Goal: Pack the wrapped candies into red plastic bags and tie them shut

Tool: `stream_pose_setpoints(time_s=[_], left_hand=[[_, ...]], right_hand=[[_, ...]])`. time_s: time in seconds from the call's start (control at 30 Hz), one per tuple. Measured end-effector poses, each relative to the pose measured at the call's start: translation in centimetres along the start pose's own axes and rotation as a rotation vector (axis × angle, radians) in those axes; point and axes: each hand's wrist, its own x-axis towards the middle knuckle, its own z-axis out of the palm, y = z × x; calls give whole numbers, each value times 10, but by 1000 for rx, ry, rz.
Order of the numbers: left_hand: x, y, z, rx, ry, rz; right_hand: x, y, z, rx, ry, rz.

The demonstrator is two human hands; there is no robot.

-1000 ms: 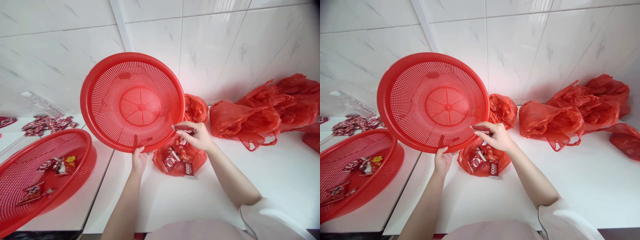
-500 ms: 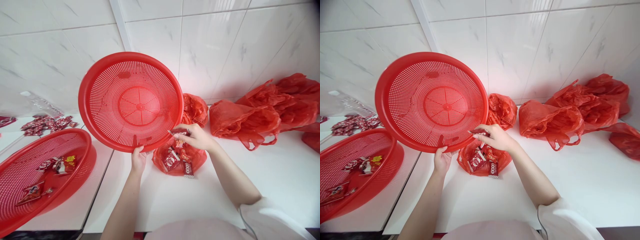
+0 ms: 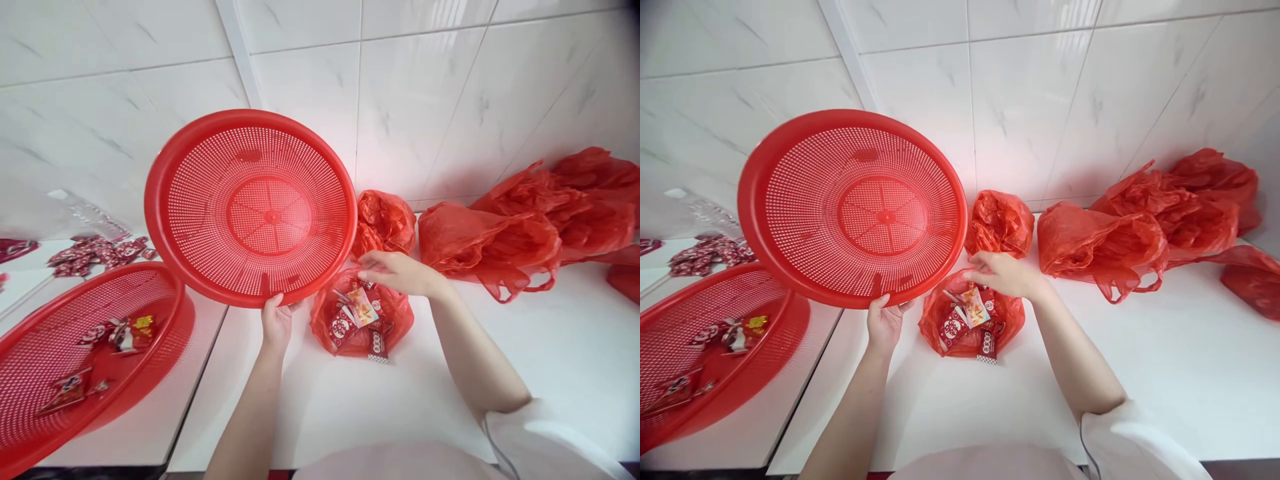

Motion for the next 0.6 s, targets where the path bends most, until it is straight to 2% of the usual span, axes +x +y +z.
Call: stream_pose_setpoints(time_s=[0.1, 0.23, 0.3, 0.37, 0.43, 0.5, 0.53, 0.6], left_hand=[[-1, 0, -6, 18, -90, -22], [-4, -3, -11, 48, -306, -66], [-2, -3, -11, 35, -332, -25], [4, 1, -14, 6, -191, 58], [15, 8, -23, -33, 80, 141], [27, 18, -39, -48, 340, 149], [33, 24, -50, -20, 425, 187], [42, 34, -69, 60, 479, 294]], right_hand=[[6, 7, 2, 255, 204, 27], [10, 6, 1, 623, 230, -23], [8, 5, -2, 780, 276, 8], [5, 3, -7, 891, 363, 18], [-1, 1, -13, 950, 427, 6], [-7, -2, -19, 976, 470, -10], [-11, -4, -21, 980, 493, -16], [-20, -8, -28, 972, 536, -37]])
